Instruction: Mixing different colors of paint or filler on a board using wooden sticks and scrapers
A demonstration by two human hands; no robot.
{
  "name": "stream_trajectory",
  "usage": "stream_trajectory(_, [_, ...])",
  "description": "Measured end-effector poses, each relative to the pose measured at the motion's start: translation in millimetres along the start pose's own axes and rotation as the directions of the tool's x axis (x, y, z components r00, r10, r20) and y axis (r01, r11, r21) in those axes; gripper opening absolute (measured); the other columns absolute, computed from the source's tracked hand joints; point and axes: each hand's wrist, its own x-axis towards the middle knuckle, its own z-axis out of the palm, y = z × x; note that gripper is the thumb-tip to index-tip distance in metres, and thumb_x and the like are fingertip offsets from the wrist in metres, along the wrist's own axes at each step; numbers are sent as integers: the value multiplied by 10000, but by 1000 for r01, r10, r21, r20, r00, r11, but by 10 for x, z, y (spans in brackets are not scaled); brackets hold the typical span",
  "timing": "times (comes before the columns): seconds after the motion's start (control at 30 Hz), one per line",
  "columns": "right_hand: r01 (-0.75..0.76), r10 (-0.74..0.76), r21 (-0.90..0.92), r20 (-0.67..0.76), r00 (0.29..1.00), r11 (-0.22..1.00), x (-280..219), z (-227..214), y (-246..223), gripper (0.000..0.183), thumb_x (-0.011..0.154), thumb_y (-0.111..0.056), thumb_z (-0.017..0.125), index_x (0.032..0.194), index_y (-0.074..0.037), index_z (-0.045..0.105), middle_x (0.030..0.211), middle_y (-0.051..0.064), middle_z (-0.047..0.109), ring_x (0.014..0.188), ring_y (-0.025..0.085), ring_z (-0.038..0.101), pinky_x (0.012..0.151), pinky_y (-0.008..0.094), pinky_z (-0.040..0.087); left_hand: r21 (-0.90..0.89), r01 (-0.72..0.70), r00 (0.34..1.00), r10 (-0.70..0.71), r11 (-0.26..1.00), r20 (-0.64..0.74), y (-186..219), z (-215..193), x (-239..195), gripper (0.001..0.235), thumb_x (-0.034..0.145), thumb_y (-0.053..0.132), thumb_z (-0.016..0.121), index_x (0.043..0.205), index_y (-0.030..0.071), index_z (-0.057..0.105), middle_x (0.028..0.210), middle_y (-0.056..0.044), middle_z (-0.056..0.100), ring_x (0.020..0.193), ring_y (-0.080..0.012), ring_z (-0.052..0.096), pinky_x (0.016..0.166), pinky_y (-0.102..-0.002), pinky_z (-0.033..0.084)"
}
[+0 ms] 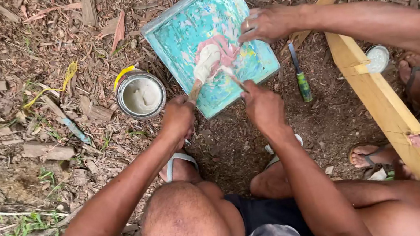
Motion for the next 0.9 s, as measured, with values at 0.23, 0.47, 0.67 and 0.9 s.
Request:
stream_trajectory(0.23, [173,-173,-7,24,985,985,-46,273,-254,375,999,-5,497,1369,19,552,951,225,707,670,322,720,585,433,612,28,94,994,-95,995,58,38,92,243,301,962,138,493,1126,-94,591,473,-89,538,268,-122,443,230,-273,390])
stream_trajectory(0.47, [241,-209,-126,224,952,962,171,592,-79,405,955,3,412,1358,-29,431,952,237,678,706,438,732,594,590,610,129,15,1000,-15,991,-4,-240,-12,324,308,940,190,484,922,-78,635,471,-166,506,298,-219,442,254,-356,330])
stream_trajectory(0.67, [233,-179,-176,280,943,956,167,332,-282,441,822,-122,622,1254,-57,561,924,194,713,763,479,742,653,635,594,227,-74,996,83,971,-32,-386,9,734,290,832,150,500,812,-75,682,481,-221,553,339,-310,541,336,-439,418])
stream_trajectory(0.9, [219,-159,-188,290,944,957,321,574,33,638,795,-127,678,1391,-22,474,965,217,701,818,460,736,695,637,587,304,-15,996,40,953,-77,-8,63,194,416,855,176,507,1133,-59,708,851,-267,695,757,-380,683,645,-504,543])
